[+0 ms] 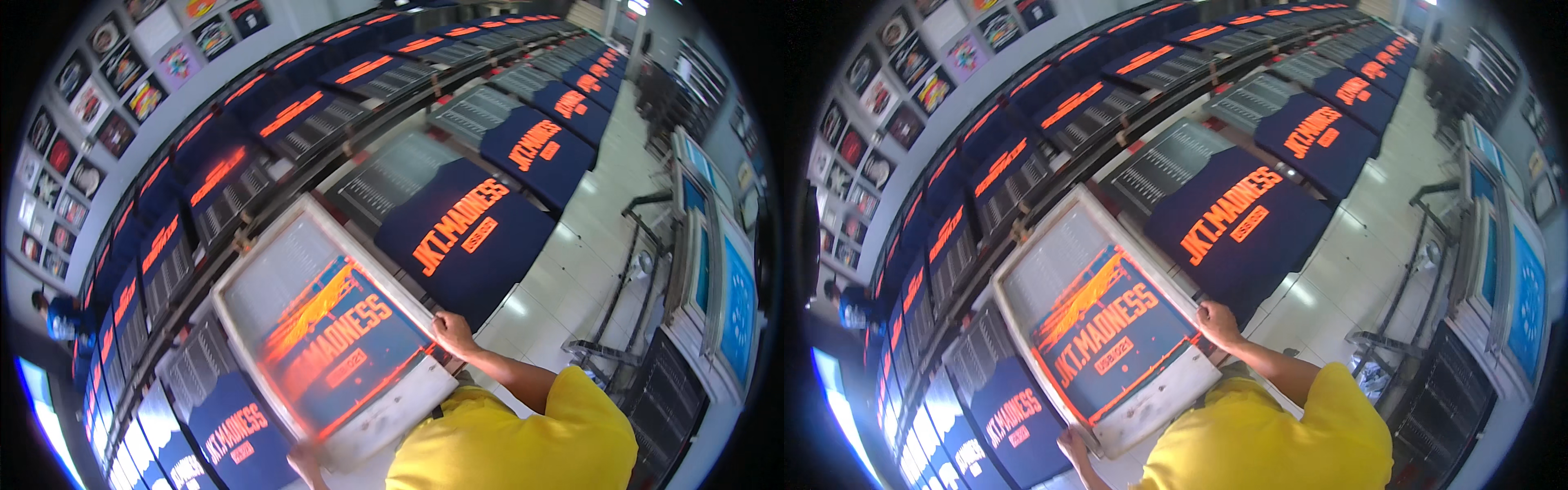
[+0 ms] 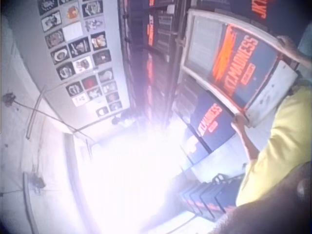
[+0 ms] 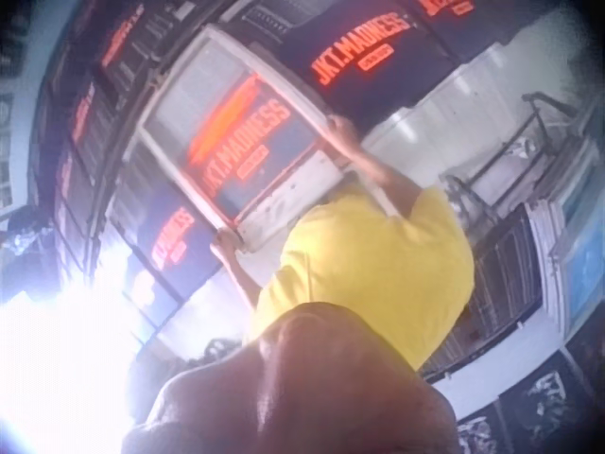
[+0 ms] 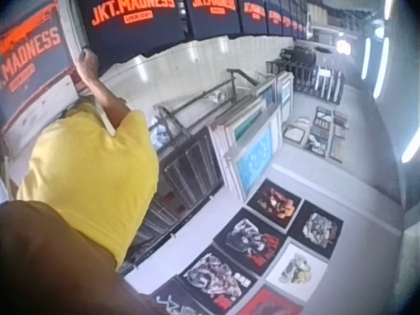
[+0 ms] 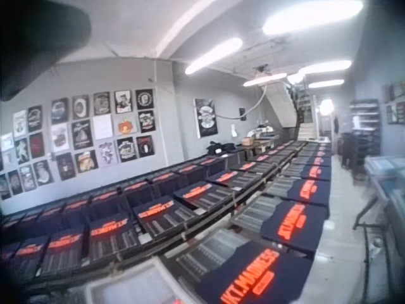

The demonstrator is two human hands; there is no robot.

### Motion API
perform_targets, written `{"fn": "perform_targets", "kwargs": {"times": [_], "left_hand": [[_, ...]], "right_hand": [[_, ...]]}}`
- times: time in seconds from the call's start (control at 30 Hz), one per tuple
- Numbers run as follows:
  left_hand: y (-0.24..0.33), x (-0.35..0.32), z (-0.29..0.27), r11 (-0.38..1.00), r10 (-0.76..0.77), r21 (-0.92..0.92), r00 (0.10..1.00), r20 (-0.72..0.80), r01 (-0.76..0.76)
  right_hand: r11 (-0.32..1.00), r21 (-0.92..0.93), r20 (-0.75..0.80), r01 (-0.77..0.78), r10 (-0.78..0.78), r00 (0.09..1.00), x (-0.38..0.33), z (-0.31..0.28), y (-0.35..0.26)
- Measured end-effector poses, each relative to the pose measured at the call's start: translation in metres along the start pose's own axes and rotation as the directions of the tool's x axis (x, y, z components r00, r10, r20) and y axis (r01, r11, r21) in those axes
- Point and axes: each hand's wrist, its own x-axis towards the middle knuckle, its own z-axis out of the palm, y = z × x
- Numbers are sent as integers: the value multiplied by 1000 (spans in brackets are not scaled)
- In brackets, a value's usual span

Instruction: The person performs screen printing by lowering a screen onto a shirt, spreading orange ink with a squeegee, and then raising the screen to reveal the printed design.

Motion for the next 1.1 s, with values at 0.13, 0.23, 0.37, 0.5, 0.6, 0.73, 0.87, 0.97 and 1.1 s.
{"fn": "perform_targets", "kwargs": {"times": [0.13,0.23,0.37,0.5,0.6,0.73,0.87,0.97,1.1], "left_hand": [[54,-13,-9,993,-91,75,996,7,90],[16,-5,4,967,107,231,994,-3,-103],[22,-4,3,960,36,276,999,24,-41],[-5,-18,-4,992,-56,102,989,-134,70],[34,-45,-29,936,-178,-319,981,-71,147],[55,-93,-56,841,-37,-447,857,514,304],[78,-118,-21,859,52,-343,600,798,381],[64,-128,40,742,33,-389,550,835,546],[63,-141,100,502,-64,-492,598,799,711]], "right_hand": [[974,0,-150,228,-226,963,7,6,16],[949,-7,-159,316,-313,936,4,-1,13],[925,-38,-169,377,-378,910,2,-4,2],[682,-129,75,720,-718,693,-31,-14,-42],[522,-28,577,853,-688,440,-72,-20,-68],[206,-96,832,974,-520,192,-109,-9,-76],[197,-121,803,973,-557,213,-106,1,-98],[224,-250,764,942,-552,334,-102,21,-121],[214,-269,727,939,-595,344,-101,27,-123]]}}
